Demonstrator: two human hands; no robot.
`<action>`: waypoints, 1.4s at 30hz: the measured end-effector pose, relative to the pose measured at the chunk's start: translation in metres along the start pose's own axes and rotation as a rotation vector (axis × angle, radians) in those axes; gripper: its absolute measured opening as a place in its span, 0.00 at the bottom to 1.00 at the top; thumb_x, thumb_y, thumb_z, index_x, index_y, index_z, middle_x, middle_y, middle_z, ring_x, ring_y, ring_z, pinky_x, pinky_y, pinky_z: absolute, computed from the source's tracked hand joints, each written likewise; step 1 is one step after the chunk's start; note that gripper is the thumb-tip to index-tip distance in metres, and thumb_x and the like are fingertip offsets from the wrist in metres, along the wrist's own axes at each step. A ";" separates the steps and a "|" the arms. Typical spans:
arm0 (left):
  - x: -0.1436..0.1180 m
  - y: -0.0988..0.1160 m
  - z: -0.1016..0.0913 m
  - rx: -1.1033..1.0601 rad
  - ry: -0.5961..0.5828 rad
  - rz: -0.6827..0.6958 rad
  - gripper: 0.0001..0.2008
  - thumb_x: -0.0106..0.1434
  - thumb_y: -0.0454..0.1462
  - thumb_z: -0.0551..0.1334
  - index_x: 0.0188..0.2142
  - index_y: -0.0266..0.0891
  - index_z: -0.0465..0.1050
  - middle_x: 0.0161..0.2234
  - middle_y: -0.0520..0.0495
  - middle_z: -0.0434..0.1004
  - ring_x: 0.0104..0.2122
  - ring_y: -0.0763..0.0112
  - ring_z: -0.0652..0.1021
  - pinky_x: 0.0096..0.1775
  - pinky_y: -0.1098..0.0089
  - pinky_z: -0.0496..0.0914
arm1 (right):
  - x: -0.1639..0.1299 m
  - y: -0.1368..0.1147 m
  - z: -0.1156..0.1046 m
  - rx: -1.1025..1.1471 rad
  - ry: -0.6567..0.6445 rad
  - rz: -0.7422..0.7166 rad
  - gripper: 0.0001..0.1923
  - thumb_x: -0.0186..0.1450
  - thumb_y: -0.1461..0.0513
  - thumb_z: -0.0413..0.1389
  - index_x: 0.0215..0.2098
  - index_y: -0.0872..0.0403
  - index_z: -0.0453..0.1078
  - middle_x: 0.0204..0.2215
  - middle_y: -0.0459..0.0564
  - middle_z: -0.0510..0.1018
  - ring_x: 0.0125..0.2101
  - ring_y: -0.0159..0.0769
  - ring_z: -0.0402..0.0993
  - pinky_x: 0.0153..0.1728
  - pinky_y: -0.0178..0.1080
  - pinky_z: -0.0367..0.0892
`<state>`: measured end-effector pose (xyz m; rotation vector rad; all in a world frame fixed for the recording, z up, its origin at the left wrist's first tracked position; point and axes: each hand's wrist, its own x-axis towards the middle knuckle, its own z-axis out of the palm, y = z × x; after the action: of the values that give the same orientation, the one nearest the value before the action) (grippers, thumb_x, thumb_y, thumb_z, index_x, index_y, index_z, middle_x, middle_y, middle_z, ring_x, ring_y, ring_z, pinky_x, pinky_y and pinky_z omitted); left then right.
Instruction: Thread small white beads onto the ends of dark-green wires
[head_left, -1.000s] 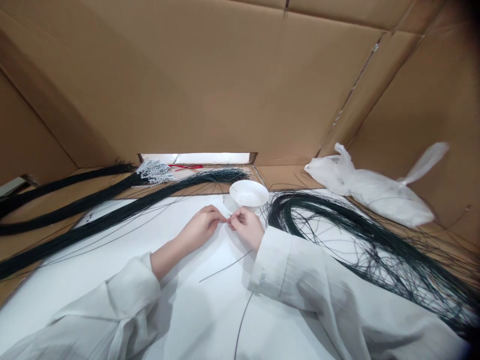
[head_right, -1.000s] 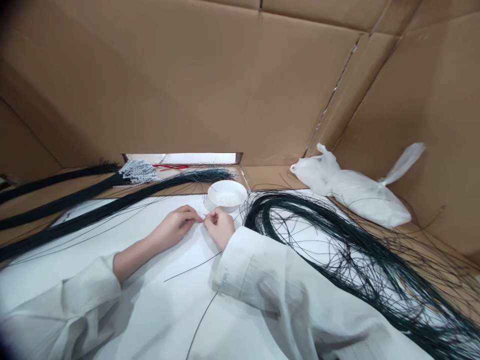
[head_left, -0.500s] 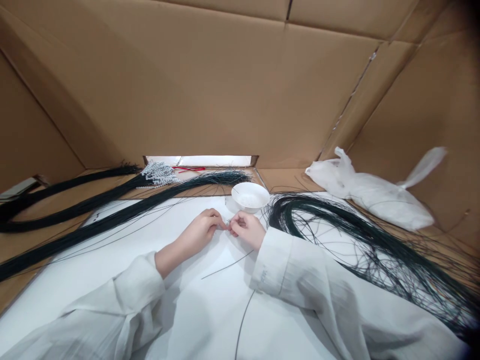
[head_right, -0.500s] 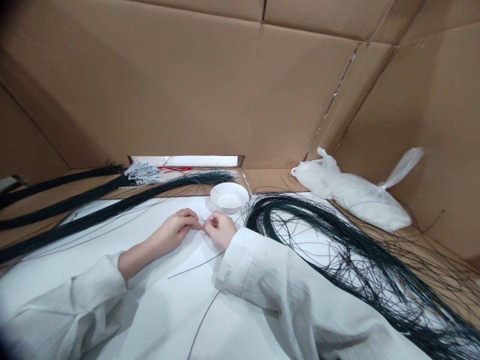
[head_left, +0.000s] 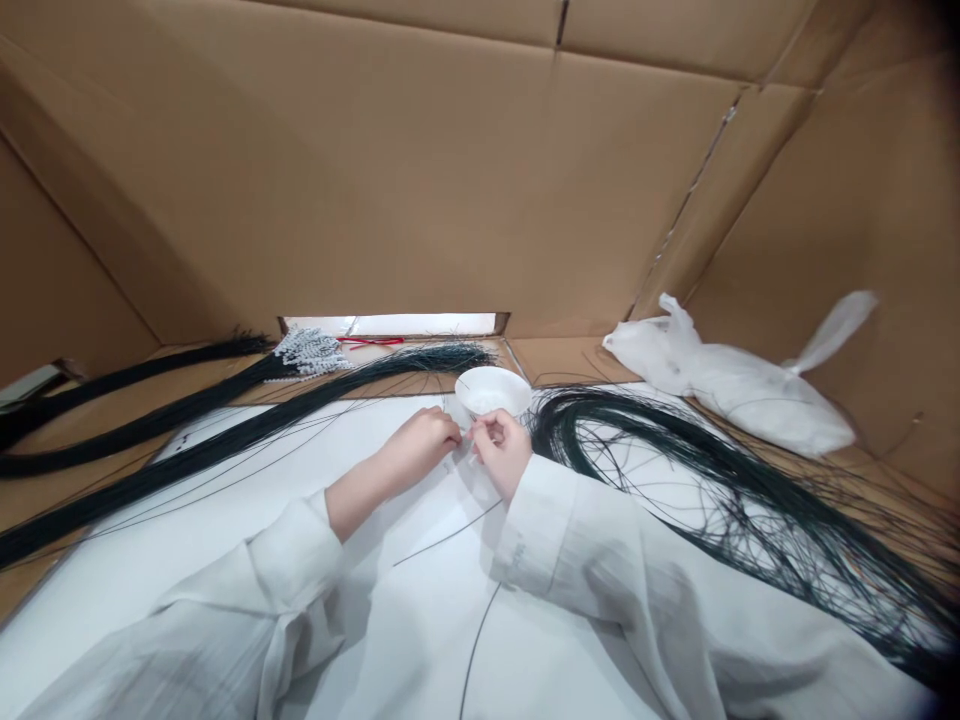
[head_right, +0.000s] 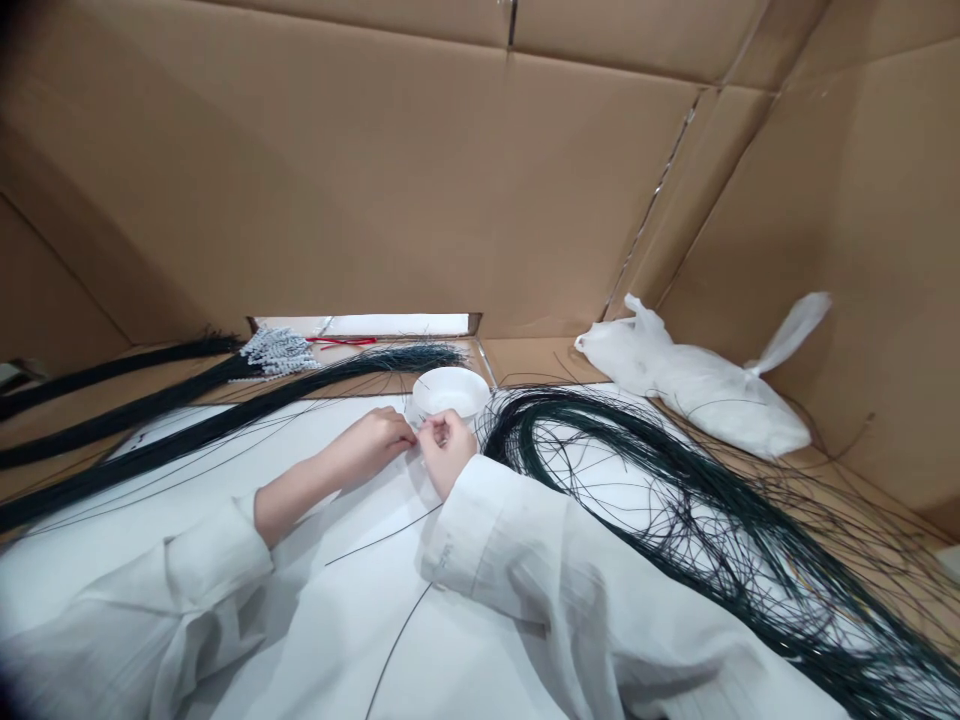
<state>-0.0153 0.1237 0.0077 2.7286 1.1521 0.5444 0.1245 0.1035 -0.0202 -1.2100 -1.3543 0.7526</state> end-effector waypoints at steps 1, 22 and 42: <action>0.000 0.001 0.002 0.004 -0.002 0.002 0.10 0.58 0.32 0.55 0.26 0.37 0.75 0.26 0.45 0.75 0.32 0.65 0.72 0.36 0.68 0.64 | 0.000 -0.001 0.000 0.004 0.006 -0.002 0.05 0.55 0.60 0.51 0.26 0.54 0.62 0.21 0.46 0.73 0.22 0.31 0.68 0.22 0.32 0.63; 0.019 0.009 -0.033 -0.023 0.305 -0.207 0.11 0.60 0.33 0.51 0.36 0.38 0.72 0.36 0.46 0.77 0.36 0.67 0.74 0.38 0.70 0.65 | 0.000 -0.006 0.002 0.127 -0.001 0.083 0.05 0.55 0.60 0.50 0.25 0.53 0.60 0.19 0.46 0.72 0.18 0.30 0.66 0.19 0.32 0.62; -0.080 0.027 -0.006 0.107 0.101 -0.400 0.11 0.62 0.37 0.50 0.35 0.40 0.71 0.34 0.46 0.72 0.34 0.65 0.73 0.36 0.68 0.65 | -0.012 -0.012 0.008 0.224 -0.235 0.240 0.05 0.52 0.63 0.52 0.25 0.56 0.59 0.14 0.40 0.67 0.12 0.26 0.64 0.11 0.28 0.63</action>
<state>-0.0507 0.0474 -0.0016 2.4695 1.7408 0.5799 0.1125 0.0905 -0.0145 -1.1415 -1.2839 1.2158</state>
